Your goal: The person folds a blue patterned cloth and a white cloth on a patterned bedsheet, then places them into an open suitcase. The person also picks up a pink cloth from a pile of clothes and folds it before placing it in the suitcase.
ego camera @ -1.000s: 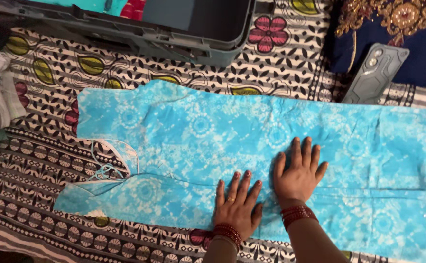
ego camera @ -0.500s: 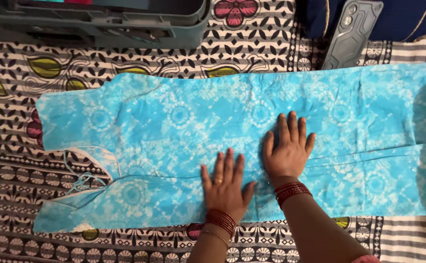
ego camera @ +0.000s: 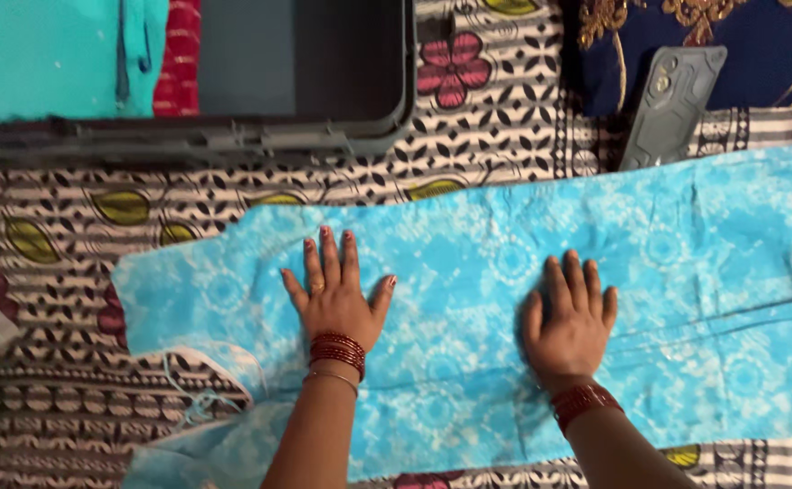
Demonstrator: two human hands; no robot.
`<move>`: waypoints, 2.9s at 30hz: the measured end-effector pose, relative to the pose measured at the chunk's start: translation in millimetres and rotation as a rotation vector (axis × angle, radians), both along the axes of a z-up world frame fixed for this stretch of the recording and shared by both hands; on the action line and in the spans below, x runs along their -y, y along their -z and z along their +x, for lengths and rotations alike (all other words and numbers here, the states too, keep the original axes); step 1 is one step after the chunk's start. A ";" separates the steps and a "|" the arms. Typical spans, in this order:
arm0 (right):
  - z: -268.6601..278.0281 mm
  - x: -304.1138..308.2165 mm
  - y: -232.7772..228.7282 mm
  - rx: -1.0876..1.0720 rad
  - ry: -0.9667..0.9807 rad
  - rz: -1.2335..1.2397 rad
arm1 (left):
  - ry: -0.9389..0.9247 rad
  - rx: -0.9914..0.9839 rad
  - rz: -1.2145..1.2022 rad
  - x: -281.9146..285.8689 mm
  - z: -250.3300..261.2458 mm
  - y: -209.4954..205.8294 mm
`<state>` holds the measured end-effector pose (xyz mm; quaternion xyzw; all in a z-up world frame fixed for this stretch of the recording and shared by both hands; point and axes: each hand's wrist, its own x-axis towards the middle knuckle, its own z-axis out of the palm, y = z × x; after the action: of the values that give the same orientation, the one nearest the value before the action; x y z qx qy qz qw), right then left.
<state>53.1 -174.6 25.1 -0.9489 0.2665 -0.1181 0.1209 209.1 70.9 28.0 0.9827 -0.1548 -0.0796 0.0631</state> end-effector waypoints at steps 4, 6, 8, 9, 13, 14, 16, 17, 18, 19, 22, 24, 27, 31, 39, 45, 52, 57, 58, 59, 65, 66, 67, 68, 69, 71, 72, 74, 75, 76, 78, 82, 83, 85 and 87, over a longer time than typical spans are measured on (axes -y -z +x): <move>2.3 -0.5 -0.1 0.005 -0.007 -0.010 | -0.033 0.040 0.018 5.2 18.9 6.5; 3.1 0.0 -0.5 -0.015 0.001 -0.014 | -0.040 0.063 0.016 4.7 23.1 8.2; 4.5 0.4 -1.2 -0.021 0.004 -0.013 | -0.040 0.081 0.013 5.9 22.9 8.2; 5.3 0.1 -1.4 -0.016 0.004 -0.009 | -0.044 0.085 0.005 6.6 23.0 8.0; 6.3 0.3 -3.0 -0.006 0.004 -0.005 | -0.046 0.082 0.014 6.4 22.2 9.6; 6.0 -0.4 -3.5 -0.007 0.006 -0.001 | -0.044 0.082 0.029 5.9 23.1 10.9; 7.0 -0.2 -4.6 -0.003 0.013 0.004 | -0.051 0.081 0.021 4.5 22.5 12.6; 10.5 2.6 -3.5 -0.001 0.009 0.001 | -0.054 0.083 0.016 5.2 23.9 14.3; 9.0 2.3 -3.2 -0.007 0.009 0.003 | -0.046 0.093 0.005 4.3 22.9 16.1; 7.0 2.4 -2.9 -0.013 0.008 0.006 | -0.039 0.103 -0.005 3.9 22.4 18.2; 6.0 5.2 -1.6 -0.040 0.009 0.012 | -0.036 0.114 -0.037 1.9 21.4 20.9; 6.2 4.5 -0.5 -0.036 0.013 0.007 | -0.032 0.111 -0.030 4.4 22.6 22.4; 3.8 7.0 -0.7 -0.035 0.005 0.011 | -0.019 0.090 0.048 5.5 21.9 19.7; 2.6 5.8 -0.6 -0.065 0.016 0.038 | -0.021 -0.115 0.217 13.2 34.7 -4.8; -3.7 39.9 -1.3 0.005 -0.071 0.103 | 0.075 -0.214 0.141 6.3 87.7 -47.1; 20.5 178.9 -2.2 0.165 -0.168 -0.143 | 0.038 -0.233 0.228 7.5 96.3 -67.7; 61.4 273.4 -6.8 -0.384 -0.218 -0.302 | 0.182 -0.027 0.262 0.4 88.3 -64.9; 45.6 282.1 -26.7 -0.495 -0.270 -0.308 | 0.299 0.090 0.140 -46.2 83.9 -57.6; 39.4 280.7 -33.2 -0.418 -0.302 -0.329 | 0.303 0.102 0.128 -55.4 81.1 -58.6; 29.6 277.8 -40.0 -0.340 -0.333 -0.349 | 0.308 0.114 0.116 -64.7 77.1 -60.5; -46.3 260.3 -69.9 -0.240 -0.342 -0.496 | 0.408 0.138 -0.019 -113.0 20.9 -70.7; -59.0 255.8 -73.1 -0.252 -0.337 -0.510 | 0.419 0.127 -0.011 -119.7 8.8 -70.6; -71.3 250.7 -76.7 -0.265 -0.332 -0.523 | 0.430 0.116 -0.004 -125.6 -2.6 -69.5; -83.8 243.6 -80.5 -0.293 -0.316 -0.533 | 0.439 0.105 0.006 -132.8 -13.3 -69.4; -92.1 236.8 -82.9 -0.311 -0.310 -0.528 | 0.430 0.093 -0.011 -139.1 -24.4 -69.1; -113.1 217.8 -89.9 -0.348 -0.284 -0.503 | 0.413 0.072 -0.042 -147.1 -43.6 -66.3; -115.9 210.5 -90.7 -0.388 -0.265 -0.499 | 0.388 0.044 -0.035 -151.5 -51.8 -64.9; -120.8 192.5 -91.6 -0.493 -0.217 -0.510 | 0.336 -0.010 -0.020 -157.5 -64.7 -61.4; -122.1 181.3 -89.0 -0.557 -0.185 -0.527 | 0.316 -0.017 -0.039 -158.7 -70.3 -59.7; -121.1 170.0 -82.8 -0.502 -0.151 -0.530 | 0.294 -0.019 -0.058 -157.9 -74.2 -58.0; -125.8 147.4 -67.8 -0.391 -0.088 -0.532 | 0.236 -0.025 -0.080 -159.2 -83.5 -58.8; -103.5 71.5 -11.8 0.011 -0.210 -0.066 | 0.042 0.059 -0.135 -163.2 -96.5 -63.3; -93.1 40.6 1.2 -0.005 -0.261 -0.013 | -0.018 0.103 -0.155 -165.2 -98.4 -64.7; -78.7 -29.1 16.8 0.074 -0.192 -0.055 | -0.186 0.235 -0.190 -169.3 -90.7 -65.2; -67.0 -83.5 22.7 0.113 -0.089 0.034 | -0.357 0.369 -0.245 -180.4 -77.3 -65.8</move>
<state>-13.9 -91.1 2.4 -0.9495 0.2186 -0.1613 0.1567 131.8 251.3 93.8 0.9773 0.0036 0.1322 0.1653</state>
